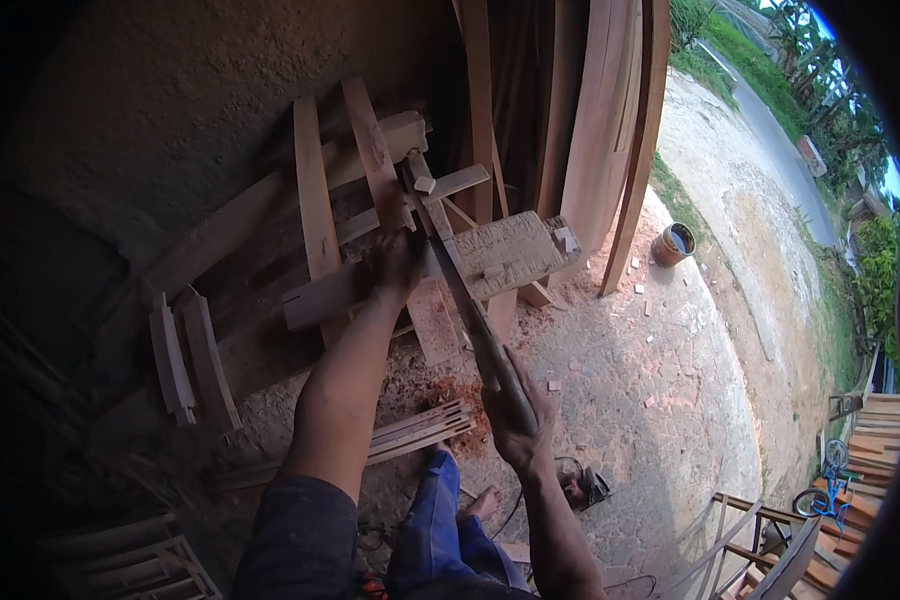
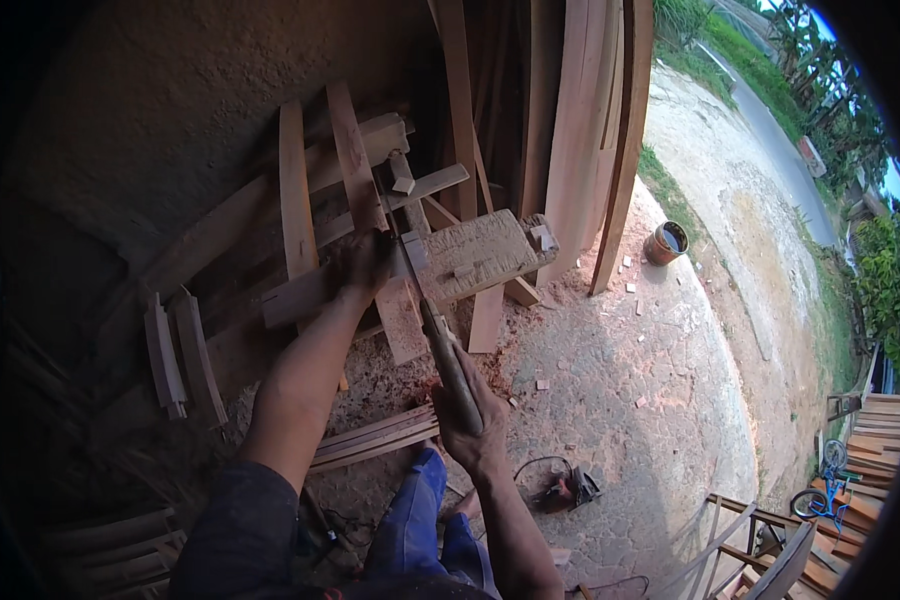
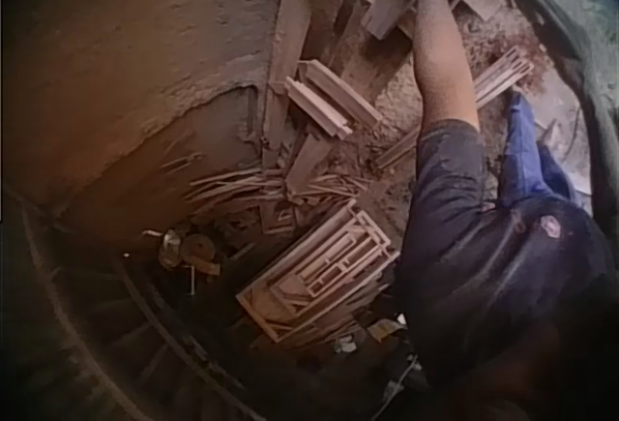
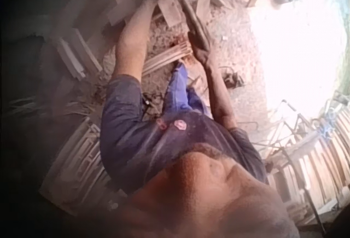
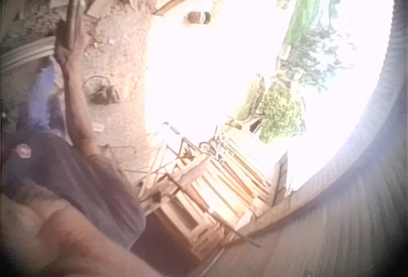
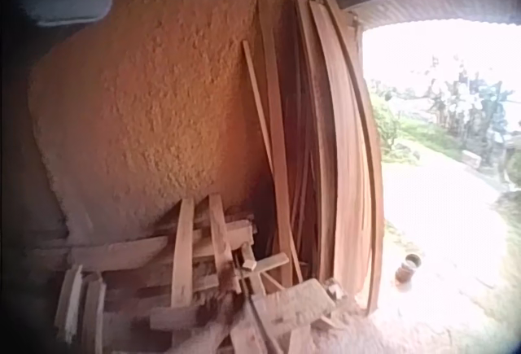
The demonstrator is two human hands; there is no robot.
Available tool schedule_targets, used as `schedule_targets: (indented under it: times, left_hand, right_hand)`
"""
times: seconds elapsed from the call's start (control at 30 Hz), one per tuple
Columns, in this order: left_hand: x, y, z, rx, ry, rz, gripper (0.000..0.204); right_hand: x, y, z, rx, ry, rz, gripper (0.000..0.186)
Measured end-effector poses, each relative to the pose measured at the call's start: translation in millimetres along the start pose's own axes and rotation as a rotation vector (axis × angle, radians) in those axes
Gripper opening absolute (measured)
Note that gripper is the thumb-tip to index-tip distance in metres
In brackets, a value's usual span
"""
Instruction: The person saws a piece of wood using a hand saw and then picks up the cut piece.
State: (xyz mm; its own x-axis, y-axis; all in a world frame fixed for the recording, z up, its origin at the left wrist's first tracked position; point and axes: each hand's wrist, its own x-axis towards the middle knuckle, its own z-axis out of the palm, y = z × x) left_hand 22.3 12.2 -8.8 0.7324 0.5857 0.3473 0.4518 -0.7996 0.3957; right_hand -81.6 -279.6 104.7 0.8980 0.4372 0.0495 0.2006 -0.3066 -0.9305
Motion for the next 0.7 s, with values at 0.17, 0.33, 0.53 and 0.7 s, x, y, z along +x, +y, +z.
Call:
schedule_targets:
  times: [0.17, 0.33, 0.53, 0.7]
  left_hand:
    - [-1, -12, 4, 0.029, -0.069, 0.024, 0.033]
    - [-1, -16, 13, -0.045, -0.024, 0.076, 0.028]
    - [-3, -11, -3, -0.071, 0.005, 0.055, 0.022]
    - [0, -20, 5, -0.049, 0.037, 0.053, 0.029]
  right_hand:
    - [-97, -2, -41, -0.285, 0.016, 0.006, 0.049]
    - [-76, -7, -34, -0.173, 0.034, 0.015, 0.05]
    - [1, -3, 7, -0.03, -0.003, 0.073, 0.049]
    - [-134, 8, -53, -0.328, 0.015, 0.039, 0.044]
